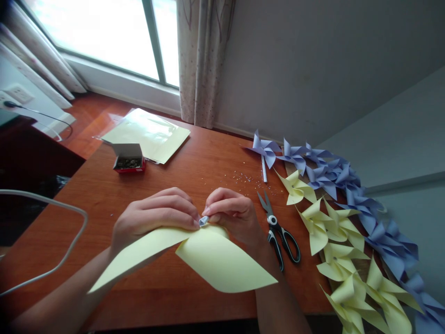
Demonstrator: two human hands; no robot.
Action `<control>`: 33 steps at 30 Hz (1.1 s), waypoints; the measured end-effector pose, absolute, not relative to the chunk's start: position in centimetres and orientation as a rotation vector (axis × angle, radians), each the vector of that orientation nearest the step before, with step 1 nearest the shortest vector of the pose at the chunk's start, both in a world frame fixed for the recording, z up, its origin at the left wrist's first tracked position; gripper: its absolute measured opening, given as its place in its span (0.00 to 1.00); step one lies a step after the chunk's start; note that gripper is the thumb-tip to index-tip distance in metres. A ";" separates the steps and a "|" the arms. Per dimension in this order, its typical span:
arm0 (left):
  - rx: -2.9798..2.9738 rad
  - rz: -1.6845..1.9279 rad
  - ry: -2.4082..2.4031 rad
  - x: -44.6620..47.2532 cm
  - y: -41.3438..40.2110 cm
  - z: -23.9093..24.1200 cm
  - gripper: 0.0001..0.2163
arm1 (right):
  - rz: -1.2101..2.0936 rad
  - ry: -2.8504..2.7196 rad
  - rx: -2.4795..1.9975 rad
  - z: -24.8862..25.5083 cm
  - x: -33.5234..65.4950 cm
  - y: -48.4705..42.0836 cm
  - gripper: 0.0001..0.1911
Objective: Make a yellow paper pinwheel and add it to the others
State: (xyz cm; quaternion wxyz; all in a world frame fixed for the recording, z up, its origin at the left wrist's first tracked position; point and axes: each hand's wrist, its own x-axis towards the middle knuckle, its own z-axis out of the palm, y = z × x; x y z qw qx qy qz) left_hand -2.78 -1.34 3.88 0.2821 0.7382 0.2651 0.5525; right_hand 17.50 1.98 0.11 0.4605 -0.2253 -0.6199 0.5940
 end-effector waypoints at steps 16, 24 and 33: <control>1.927 1.474 0.726 -2.9 -1.4 3.8 0.06 | 1.537 -1.542 -0.535 -0.1 17.6 2.0 0.05; 1.921 1.486 0.759 -2.7 -1.4 3.9 0.11 | 1.515 -1.519 -0.547 -0.4 17.5 1.8 0.05; 1.902 1.528 0.676 -2.9 -1.2 3.5 0.10 | 1.486 -1.521 -0.512 -0.7 17.3 1.8 0.06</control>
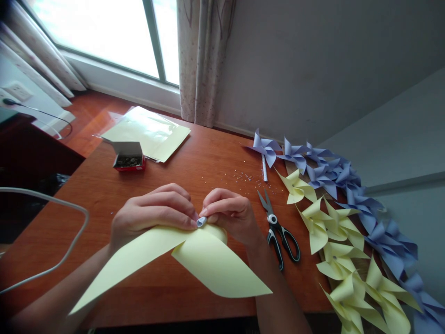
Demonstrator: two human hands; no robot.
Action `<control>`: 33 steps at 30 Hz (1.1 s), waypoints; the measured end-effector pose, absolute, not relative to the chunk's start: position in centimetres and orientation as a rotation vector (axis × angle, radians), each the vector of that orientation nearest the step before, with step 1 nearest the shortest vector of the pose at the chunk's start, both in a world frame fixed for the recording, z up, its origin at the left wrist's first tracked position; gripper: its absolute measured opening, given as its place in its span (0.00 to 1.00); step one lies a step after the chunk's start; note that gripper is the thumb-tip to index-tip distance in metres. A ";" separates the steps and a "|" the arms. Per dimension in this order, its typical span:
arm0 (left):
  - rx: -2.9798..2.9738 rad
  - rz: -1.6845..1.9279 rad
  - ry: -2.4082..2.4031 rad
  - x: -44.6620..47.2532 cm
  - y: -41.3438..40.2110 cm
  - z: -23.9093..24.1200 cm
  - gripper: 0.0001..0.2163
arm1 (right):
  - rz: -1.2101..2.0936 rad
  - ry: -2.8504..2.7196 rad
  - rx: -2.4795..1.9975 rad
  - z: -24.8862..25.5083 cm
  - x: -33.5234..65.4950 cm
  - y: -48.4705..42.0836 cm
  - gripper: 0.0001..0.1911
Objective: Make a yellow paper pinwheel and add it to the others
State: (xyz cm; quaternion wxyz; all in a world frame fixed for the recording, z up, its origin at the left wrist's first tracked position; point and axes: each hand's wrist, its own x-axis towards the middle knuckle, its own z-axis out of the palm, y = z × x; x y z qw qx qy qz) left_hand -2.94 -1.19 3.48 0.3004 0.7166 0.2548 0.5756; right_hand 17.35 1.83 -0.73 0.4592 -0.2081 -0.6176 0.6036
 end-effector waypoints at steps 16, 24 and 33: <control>1.887 1.496 0.679 -2.9 -1.2 3.5 0.11 | 1.522 -1.508 -0.489 -0.9 17.2 1.8 0.06; 1.845 1.543 0.715 -2.7 -1.3 3.5 0.12 | 1.427 -1.483 -0.540 -0.1 16.8 1.6 0.06; 1.813 1.571 0.806 -2.4 -1.7 3.4 0.08 | 1.317 -1.544 -0.517 -0.4 16.9 2.0 0.07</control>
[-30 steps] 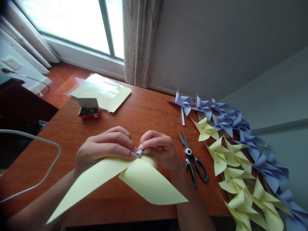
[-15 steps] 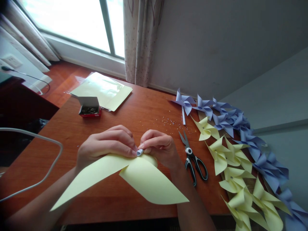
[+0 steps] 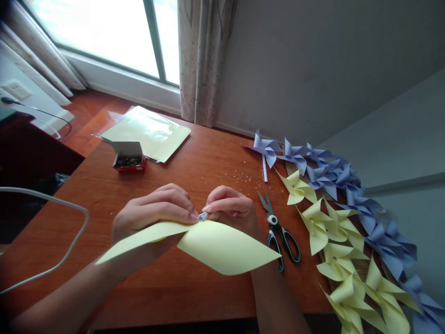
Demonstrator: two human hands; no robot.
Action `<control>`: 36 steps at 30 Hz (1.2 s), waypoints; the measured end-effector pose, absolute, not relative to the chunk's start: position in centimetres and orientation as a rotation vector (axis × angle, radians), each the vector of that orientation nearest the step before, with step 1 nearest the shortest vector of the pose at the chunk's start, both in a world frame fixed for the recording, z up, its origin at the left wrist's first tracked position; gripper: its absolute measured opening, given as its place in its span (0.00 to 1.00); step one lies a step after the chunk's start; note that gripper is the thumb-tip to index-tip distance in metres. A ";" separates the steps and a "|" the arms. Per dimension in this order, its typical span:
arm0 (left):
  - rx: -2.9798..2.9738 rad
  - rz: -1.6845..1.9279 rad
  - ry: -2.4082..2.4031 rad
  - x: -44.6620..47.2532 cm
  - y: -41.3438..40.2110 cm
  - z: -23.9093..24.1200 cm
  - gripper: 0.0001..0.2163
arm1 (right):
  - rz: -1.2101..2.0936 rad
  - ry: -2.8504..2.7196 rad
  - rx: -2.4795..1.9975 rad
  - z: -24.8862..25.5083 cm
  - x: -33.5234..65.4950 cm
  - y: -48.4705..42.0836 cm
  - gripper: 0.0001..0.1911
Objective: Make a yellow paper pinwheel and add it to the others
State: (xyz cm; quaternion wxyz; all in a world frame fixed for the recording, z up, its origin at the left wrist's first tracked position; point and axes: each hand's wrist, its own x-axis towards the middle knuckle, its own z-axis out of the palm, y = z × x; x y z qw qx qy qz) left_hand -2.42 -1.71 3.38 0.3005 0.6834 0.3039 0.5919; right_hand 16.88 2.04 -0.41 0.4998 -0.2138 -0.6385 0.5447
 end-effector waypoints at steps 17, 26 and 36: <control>1.762 1.539 0.904 -2.1 -1.8 3.7 0.09 | 1.345 -1.587 -0.431 -1.5 17.4 2.8 0.11; 1.794 1.537 0.908 -2.1 -1.6 3.5 0.12 | 1.358 -1.586 -0.490 -0.9 17.5 2.4 0.08; 1.858 1.564 0.797 -2.4 -1.0 3.1 0.08 | 1.372 -1.514 -0.531 0.0 17.0 1.9 0.07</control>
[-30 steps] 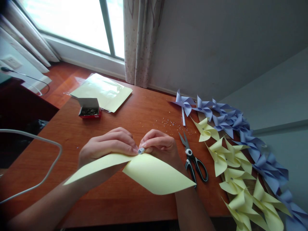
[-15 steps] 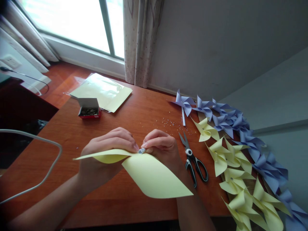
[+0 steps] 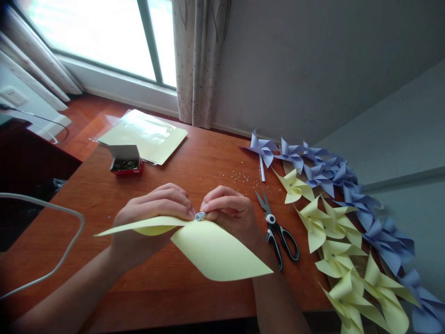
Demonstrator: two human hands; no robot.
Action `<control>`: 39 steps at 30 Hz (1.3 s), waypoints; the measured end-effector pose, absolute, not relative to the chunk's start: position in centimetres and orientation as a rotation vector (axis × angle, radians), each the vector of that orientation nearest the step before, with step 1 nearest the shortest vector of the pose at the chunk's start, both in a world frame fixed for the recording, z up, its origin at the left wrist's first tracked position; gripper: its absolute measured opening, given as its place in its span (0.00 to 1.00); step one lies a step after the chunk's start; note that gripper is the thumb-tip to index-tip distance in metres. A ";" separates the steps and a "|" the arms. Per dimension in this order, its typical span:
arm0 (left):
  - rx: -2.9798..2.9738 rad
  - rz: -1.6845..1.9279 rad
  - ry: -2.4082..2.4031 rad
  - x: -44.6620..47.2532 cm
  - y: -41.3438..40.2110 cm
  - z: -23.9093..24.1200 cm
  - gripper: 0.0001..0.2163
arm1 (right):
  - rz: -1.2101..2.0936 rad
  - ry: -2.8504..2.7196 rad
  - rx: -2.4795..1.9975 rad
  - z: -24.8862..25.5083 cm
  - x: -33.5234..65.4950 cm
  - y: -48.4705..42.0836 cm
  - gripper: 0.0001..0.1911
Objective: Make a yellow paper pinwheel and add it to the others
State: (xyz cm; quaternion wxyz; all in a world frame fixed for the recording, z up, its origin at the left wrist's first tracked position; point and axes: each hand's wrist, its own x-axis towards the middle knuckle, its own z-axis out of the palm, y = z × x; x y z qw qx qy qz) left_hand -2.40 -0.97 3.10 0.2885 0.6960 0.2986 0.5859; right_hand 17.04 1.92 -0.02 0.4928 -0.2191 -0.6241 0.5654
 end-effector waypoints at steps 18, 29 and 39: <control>1.873 1.544 0.790 -2.4 -1.4 3.4 0.06 | 1.395 -1.525 -0.571 0.6 17.2 1.8 0.06; 1.857 1.542 0.773 -2.3 -1.5 3.4 0.03 | 1.415 -1.497 -0.578 0.5 17.1 1.8 0.05; 1.877 1.547 0.808 -2.2 -1.5 3.5 0.02 | 1.413 -1.483 -0.584 0.4 17.1 1.6 0.05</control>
